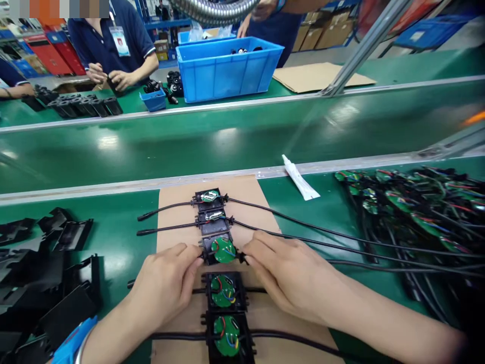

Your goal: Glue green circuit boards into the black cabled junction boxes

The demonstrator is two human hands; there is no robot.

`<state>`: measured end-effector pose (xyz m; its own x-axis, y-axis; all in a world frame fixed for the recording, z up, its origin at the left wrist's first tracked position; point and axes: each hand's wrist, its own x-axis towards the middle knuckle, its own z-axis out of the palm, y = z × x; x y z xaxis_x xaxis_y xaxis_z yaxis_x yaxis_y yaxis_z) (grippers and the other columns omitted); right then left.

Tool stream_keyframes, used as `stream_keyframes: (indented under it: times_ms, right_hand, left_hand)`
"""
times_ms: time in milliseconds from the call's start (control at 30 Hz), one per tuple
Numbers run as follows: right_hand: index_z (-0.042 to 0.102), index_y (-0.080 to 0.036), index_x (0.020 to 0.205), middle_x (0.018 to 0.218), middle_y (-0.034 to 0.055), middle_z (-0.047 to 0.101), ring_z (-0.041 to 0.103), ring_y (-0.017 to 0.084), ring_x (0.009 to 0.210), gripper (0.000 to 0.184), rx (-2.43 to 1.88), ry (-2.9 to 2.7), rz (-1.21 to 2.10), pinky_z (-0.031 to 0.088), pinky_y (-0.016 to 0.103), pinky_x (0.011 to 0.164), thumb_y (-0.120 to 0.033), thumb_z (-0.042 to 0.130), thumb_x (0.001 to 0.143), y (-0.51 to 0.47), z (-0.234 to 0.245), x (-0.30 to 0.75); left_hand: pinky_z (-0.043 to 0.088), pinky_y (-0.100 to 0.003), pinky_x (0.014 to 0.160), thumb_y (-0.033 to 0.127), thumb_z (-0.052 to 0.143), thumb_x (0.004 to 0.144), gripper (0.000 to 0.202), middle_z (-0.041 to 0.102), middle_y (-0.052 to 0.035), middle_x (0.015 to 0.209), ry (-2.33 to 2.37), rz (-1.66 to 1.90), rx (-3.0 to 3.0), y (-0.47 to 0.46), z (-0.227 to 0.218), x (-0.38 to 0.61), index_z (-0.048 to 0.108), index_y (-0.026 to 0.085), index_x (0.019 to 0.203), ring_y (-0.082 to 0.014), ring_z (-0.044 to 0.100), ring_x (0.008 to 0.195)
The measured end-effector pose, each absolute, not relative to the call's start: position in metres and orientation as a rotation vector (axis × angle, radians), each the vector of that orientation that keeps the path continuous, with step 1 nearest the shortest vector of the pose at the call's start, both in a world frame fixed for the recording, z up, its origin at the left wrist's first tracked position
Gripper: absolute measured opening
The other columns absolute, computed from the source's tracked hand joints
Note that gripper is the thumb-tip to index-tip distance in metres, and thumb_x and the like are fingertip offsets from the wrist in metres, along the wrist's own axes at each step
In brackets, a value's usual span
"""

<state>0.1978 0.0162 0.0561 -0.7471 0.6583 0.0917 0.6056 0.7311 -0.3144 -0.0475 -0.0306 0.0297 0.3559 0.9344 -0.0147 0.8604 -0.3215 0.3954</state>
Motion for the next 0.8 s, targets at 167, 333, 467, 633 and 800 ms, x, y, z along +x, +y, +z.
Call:
stream_keyframes:
  times_ms: [167,333,467,633,800]
  right_hand:
    - [0.059,-0.012,0.089,0.083,0.0096,0.06,0.056,0.017,0.072,0.019,-1.013,-2.9,0.426,0.043,0.027,0.065,-0.009,0.041,0.086,0.036,0.047,0.184]
    - [0.058,-0.015,0.094,0.09,0.0105,0.063,0.058,0.018,0.072,0.018,-1.098,-2.967,0.484,0.041,0.028,0.063,-0.012,0.045,0.082,0.036,0.044,0.177]
    - [0.061,-0.018,0.094,0.088,0.0092,0.065,0.06,0.022,0.076,0.019,-1.054,-2.98,0.54,0.041,0.031,0.063,-0.017,0.046,0.082,0.035,0.044,0.172]
    - [0.066,-0.012,0.094,0.083,0.0114,0.066,0.06,0.019,0.071,0.023,-0.935,-2.934,0.55,0.041,0.029,0.064,-0.016,0.047,0.083,0.036,0.029,0.167]
    - [0.066,-0.011,0.098,0.082,0.0124,0.067,0.059,0.019,0.067,0.024,-0.924,-2.928,0.549,0.04,0.029,0.061,-0.015,0.046,0.085,0.033,0.022,0.167]
  left_hand:
    - [0.042,-0.03,0.051,0.023,0.032,0.095,0.023,0.061,-0.0005,0.075,1.626,0.166,2.358,-0.02,0.023,-0.039,0.054,0.023,0.088,-0.0206,0.062,0.062]
    - [0.043,-0.028,0.051,0.022,0.034,0.094,0.022,0.062,-0.0013,0.074,1.637,0.201,2.376,-0.018,0.019,-0.038,0.055,0.022,0.086,-0.0191,0.06,0.06]
    - [0.046,-0.028,0.055,0.022,0.036,0.093,0.024,0.063,-0.0023,0.081,1.646,0.258,2.319,-0.016,0.017,-0.04,0.059,0.022,0.093,-0.0189,0.061,0.066]
    - [0.052,-0.033,0.071,0.021,0.045,0.09,0.022,0.069,-0.003,0.09,1.601,0.392,2.13,-0.01,0.013,-0.046,0.066,0.022,0.096,-0.0197,0.065,0.08]
    - [0.052,-0.034,0.074,0.021,0.047,0.09,0.021,0.07,-0.0027,0.092,1.572,0.45,2.092,-0.008,0.015,-0.044,0.066,0.021,0.096,-0.02,0.066,0.084]
